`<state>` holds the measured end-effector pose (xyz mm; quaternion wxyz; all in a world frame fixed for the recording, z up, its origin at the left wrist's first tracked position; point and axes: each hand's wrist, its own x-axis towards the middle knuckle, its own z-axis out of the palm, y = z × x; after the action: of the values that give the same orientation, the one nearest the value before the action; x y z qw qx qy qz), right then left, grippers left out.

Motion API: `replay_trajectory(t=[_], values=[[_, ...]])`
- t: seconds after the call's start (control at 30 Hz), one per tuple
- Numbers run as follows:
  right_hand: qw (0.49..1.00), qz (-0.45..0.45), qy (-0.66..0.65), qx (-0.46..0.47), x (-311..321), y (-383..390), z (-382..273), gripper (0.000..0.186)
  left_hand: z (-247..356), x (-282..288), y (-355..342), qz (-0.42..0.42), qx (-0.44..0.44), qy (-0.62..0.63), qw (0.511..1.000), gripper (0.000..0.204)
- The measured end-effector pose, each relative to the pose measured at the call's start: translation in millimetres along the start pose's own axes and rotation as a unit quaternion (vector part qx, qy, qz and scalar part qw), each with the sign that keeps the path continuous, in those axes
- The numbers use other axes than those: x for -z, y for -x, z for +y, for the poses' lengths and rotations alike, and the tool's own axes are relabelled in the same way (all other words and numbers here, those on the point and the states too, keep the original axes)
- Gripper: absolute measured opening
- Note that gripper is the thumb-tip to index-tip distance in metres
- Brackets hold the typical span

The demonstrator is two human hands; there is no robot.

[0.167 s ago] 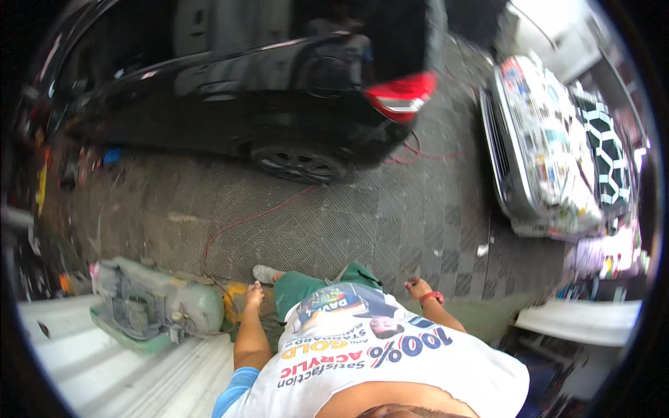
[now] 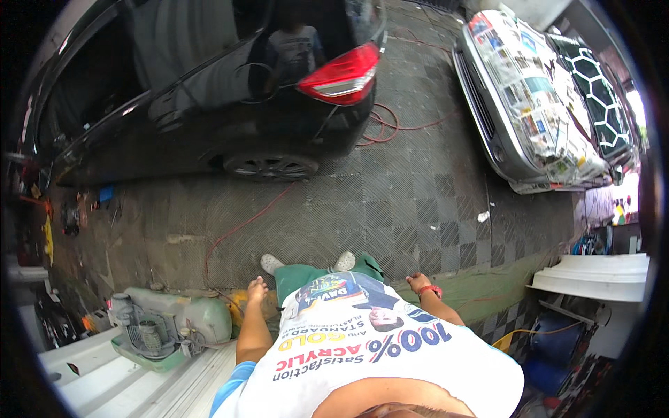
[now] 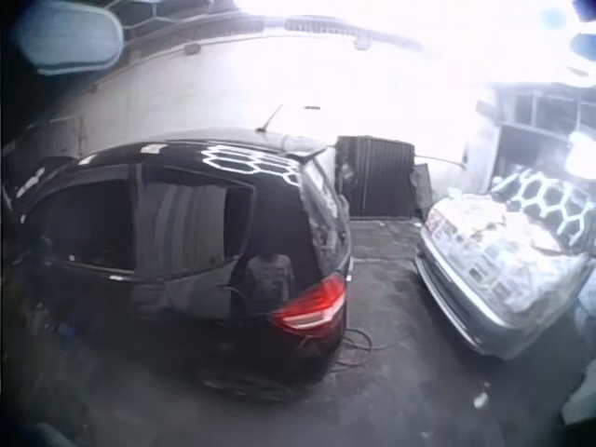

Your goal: The person walks to a car bumper covered in newspaper and sits on the floor. They use a spray gun to apply paint to the bumper, moving the tool back and forth to cover the surface.

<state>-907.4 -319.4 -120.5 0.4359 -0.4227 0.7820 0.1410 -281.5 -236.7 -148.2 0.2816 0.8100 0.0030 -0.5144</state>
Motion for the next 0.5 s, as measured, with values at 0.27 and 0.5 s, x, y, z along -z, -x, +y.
replay_trajectory(t=[0.27, 0.5], values=[[0.985, 0.042, -0.167, 0.012, 64.8, -41.8, 45.6, 0.056, 66.8, -174.3, 12.9, -0.133, -0.104, -0.353, 0.920, 0.056], [0.976, 0.038, -0.195, 0.087, 122.8, -93.9, 0.7, 0.048, 173.1, -247.3, -3.7, -0.106, -0.165, -0.430, 0.881, 0.061]])
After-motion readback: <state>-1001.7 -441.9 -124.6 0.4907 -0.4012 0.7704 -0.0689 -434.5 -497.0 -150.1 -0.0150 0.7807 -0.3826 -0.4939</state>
